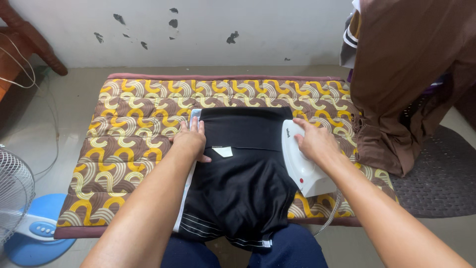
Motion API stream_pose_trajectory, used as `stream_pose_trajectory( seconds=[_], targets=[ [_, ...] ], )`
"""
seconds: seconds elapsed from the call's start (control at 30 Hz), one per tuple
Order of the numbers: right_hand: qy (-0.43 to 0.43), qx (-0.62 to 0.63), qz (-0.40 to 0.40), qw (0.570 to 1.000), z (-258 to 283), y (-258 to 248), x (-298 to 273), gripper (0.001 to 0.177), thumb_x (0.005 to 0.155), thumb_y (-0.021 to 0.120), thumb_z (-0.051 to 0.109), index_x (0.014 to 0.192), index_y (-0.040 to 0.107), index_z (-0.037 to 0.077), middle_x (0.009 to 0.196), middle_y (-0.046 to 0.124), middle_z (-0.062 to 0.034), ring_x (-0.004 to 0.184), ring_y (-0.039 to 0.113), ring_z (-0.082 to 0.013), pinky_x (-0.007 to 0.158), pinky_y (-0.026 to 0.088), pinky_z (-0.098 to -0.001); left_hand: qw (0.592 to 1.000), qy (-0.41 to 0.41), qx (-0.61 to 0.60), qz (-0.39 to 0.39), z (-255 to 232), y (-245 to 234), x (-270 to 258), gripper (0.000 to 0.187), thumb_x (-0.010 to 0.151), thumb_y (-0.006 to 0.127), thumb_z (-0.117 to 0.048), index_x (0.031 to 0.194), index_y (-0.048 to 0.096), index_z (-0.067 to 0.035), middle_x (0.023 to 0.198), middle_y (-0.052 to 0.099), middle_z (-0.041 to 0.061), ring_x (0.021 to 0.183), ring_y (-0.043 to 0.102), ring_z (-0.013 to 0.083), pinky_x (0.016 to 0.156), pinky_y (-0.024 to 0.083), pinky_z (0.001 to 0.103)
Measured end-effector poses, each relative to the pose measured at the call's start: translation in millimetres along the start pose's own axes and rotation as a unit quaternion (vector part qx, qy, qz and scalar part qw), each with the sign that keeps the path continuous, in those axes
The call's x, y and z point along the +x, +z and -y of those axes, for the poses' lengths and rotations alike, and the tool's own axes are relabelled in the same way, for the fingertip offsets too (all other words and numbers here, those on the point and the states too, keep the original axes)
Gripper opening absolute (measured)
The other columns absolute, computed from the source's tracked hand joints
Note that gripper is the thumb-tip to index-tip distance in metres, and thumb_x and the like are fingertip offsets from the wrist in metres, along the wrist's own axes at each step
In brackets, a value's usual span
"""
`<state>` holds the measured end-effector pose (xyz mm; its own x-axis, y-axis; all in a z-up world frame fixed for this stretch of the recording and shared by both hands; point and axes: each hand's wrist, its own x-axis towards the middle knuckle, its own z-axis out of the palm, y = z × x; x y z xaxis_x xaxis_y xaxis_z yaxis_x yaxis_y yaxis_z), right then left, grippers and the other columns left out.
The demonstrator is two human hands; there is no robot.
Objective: The person irons a black garment on a patterned bench using a white iron. They repeatedly smooth the fabric with the iron, adjusting the garment with their left hand to maintain alignment and coverage.
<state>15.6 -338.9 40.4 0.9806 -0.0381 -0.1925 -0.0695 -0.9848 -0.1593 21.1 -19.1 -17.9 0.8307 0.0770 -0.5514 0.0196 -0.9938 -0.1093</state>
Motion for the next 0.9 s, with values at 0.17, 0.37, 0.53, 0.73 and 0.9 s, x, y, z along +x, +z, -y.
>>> stream_pose_trajectory(
  seconds=[0.17,0.37,0.53,0.73,0.9],
  targets=[
    [0.0,-0.019,-0.022,1.0,3,-2,22,0.056,0.098,0.062,0.039,0.151,0.047,0.041,0.121,0.07,-0.0238,0.116,0.066,-0.0425,0.101,0.053,-0.0528,1.0,0.004,-0.004,-0.001,2,-1,3,0.142,0.071,0.087,-0.064,0.165,-0.006,-0.012,0.174,-0.009,0.008,0.158,0.002,0.0439,0.109,0.047,0.065],
    [0.009,-0.035,-0.033,0.999,8,-8,69,0.054,0.1,0.06,0.039,0.152,0.047,0.04,0.127,0.068,-0.0211,0.119,0.065,-0.0411,0.102,0.051,-0.0519,1.0,0.0,-0.014,0.018,3,0,7,0.145,0.07,0.089,-0.063,0.164,-0.01,-0.013,0.173,-0.015,0.007,0.158,-0.003,0.0428,0.111,0.043,0.066],
    [0.012,-0.032,-0.027,0.999,5,-9,88,0.056,0.102,0.059,0.04,0.156,0.044,0.037,0.125,0.07,-0.024,0.113,0.069,-0.0425,0.098,0.055,-0.0515,0.999,-0.002,-0.04,0.002,5,5,9,0.145,0.068,0.091,-0.058,0.165,-0.009,-0.016,0.174,-0.014,0.004,0.158,-0.002,0.0389,0.114,0.039,0.068],
    [-0.011,-0.014,-0.049,0.999,-10,-5,65,0.056,0.098,0.062,0.039,0.152,0.049,0.037,0.125,0.067,-0.0263,0.116,0.065,-0.0447,0.101,0.052,-0.052,0.999,0.012,-0.037,0.002,7,4,7,0.144,0.068,0.09,-0.059,0.165,-0.008,-0.016,0.174,-0.015,0.004,0.158,-0.003,0.041,0.113,0.04,0.068],
    [-0.061,-0.023,0.025,0.998,-13,-23,15,0.056,0.094,0.063,0.032,0.148,0.053,0.035,0.124,0.071,-0.0189,0.115,0.069,-0.0386,0.104,0.052,-0.0483,1.0,0.001,-0.023,0.011,5,3,6,0.144,0.069,0.088,-0.064,0.165,-0.009,-0.018,0.174,-0.013,0.002,0.159,-0.001,0.0401,0.112,0.042,0.068]
  ],
)
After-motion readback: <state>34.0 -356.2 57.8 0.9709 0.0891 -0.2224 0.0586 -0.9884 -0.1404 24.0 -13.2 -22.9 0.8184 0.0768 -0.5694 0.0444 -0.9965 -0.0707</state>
